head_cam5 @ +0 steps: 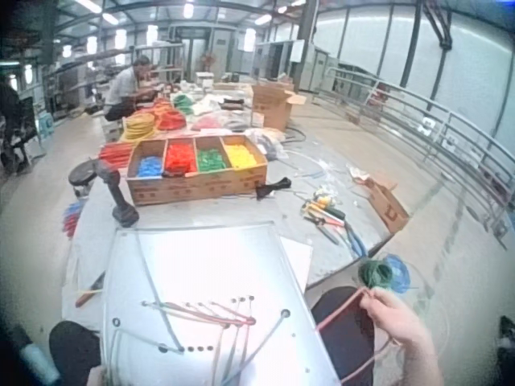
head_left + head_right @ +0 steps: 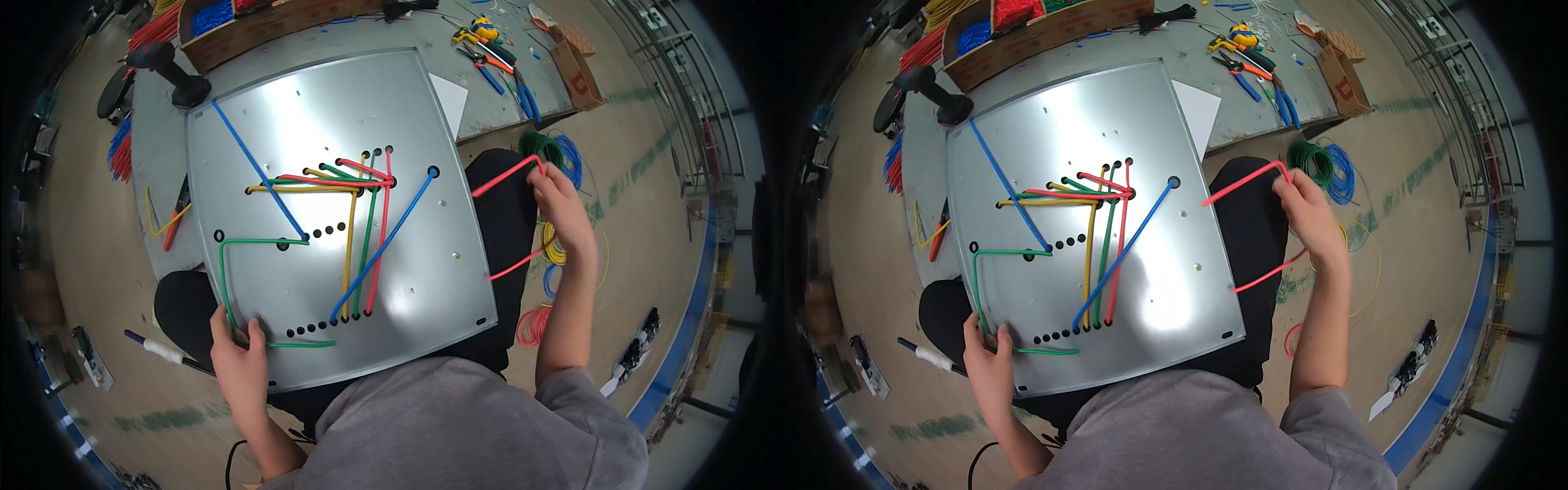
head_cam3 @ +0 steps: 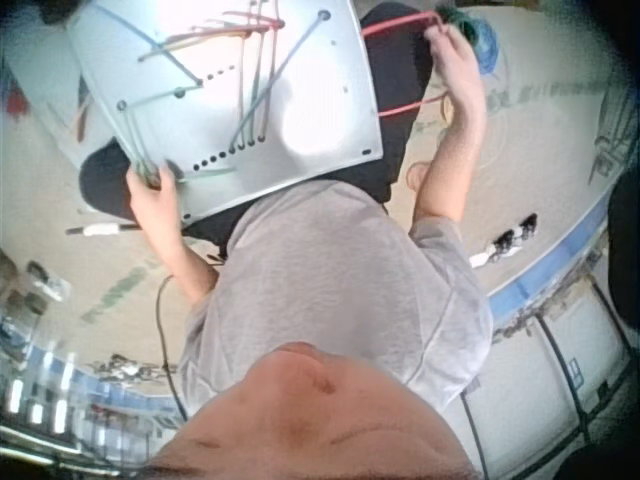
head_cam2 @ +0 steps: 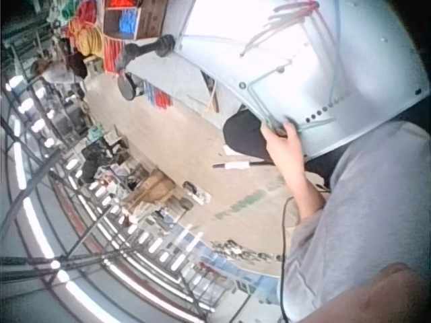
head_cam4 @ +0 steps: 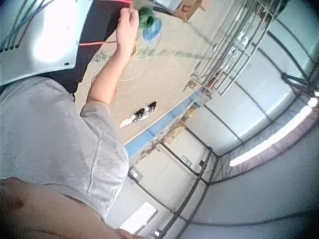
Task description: The person threads colored wires through holes in a metal plate, then lifts the plate to reveal an electrical panel with circuit breakers. They continue inserting and arranging wires into the panel while referencing a paper document.
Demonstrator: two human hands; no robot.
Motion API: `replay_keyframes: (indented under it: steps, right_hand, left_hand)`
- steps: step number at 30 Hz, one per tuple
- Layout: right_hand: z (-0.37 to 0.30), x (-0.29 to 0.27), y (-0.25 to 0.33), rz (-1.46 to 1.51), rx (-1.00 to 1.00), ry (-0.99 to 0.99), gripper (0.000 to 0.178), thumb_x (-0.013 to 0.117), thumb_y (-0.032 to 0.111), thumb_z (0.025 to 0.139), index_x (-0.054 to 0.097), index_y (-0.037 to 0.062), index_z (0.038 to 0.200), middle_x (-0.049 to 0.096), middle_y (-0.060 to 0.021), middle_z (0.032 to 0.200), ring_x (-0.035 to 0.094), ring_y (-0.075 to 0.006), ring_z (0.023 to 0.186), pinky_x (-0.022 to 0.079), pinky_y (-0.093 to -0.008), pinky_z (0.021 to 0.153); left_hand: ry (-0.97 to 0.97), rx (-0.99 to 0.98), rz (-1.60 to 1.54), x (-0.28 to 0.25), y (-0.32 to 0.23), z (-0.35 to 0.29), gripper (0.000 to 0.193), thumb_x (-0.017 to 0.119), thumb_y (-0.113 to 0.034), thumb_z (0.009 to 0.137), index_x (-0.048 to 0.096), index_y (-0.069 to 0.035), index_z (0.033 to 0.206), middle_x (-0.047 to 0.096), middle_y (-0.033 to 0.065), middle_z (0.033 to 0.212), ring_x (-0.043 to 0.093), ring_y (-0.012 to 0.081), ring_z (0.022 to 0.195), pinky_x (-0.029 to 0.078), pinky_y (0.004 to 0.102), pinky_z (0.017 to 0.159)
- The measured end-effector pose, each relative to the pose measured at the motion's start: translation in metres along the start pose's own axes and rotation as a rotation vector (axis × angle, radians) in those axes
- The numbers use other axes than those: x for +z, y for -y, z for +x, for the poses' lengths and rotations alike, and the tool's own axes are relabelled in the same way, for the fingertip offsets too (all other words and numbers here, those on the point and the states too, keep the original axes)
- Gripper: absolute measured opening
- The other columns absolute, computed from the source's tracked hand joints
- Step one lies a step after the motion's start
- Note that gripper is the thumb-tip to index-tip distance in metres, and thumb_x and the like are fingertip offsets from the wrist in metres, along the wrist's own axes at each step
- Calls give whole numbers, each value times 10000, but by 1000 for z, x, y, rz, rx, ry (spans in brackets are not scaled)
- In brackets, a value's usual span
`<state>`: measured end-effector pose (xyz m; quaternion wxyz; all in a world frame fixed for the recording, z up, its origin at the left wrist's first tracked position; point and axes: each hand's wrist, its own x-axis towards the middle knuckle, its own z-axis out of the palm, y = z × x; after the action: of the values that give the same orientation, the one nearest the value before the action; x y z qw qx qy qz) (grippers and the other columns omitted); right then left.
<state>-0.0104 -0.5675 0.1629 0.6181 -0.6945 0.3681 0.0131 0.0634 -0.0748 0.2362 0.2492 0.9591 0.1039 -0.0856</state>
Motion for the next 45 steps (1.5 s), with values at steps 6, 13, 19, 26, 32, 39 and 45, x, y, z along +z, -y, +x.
replay_keyframes:
  steps: [6, 13, 19, 26, 32, 39, 45]
  right_hand:
    - [-94, 14, 47, 615, -117, 497, 352, 518, 396, 1131, 519, 56, 1040, 356, 20, 709, 292, -67, 574, 236, -251, 467]
    - [-143, 107, 74, 1160, -175, 724, 264, 379, 366, 1181, 359, 130, 1063, 322, 22, 663, 261, -99, 532, 233, -270, 448]
    - [-173, 178, 63, 1427, -98, 971, 478, 205, 547, 1156, 359, 166, 913, 315, -1, 558, 257, -150, 463, 257, -341, 427]
    - [-156, 177, 62, 925, -180, 898, 680, 87, 516, 1155, 494, 84, 821, 547, -95, 635, 551, -269, 658, 512, -388, 643]
    - [-138, 177, 52, 643, -311, 634, 732, 150, 364, 1185, 596, 42, 703, 605, -125, 697, 581, -268, 690, 517, -387, 684]
    - [-116, 177, 43, 609, -428, 671, 696, 243, 336, 1181, 666, -9, 750, 635, -152, 738, 575, -240, 723, 475, -364, 730]
    - [-109, 177, 45, 538, -435, 683, 680, 266, 317, 1171, 678, -7, 736, 634, -140, 727, 564, -230, 719, 466, -359, 725]
  left_hand:
    - [-156, 276, 263, 3, 2, -2, 648, 815, -108, 823, 581, -50, 1424, 502, 188, 1302, 540, 383, 1181, 481, 457, 1000]
    - [111, 730, -82, 6, -3, -38, 617, 862, -144, 719, 662, -88, 1300, 551, 162, 1309, 535, 366, 1198, 445, 487, 1036]
    - [203, 1018, -275, 36, -21, -90, 537, 878, -423, 760, 701, -106, 1156, 669, 92, 1177, 627, 304, 1104, 449, 465, 1016]
    - [215, 1114, -530, 51, -1, -86, 445, 873, -427, 743, 535, -138, 750, 493, 20, 768, 496, 247, 691, 388, 392, 715]
    - [99, 1105, -597, 54, -6, -63, 531, 905, -357, 666, 422, -135, 668, 371, 29, 690, 388, 245, 614, 286, 380, 618]
    - [172, 1048, -675, 72, -3, -64, 512, 891, -333, 712, 425, -126, 666, 376, 40, 701, 380, 246, 626, 280, 385, 607]
    - [200, 1037, -700, 77, -2, -62, 506, 879, -347, 757, 432, -127, 667, 390, 39, 702, 391, 250, 629, 281, 387, 602]
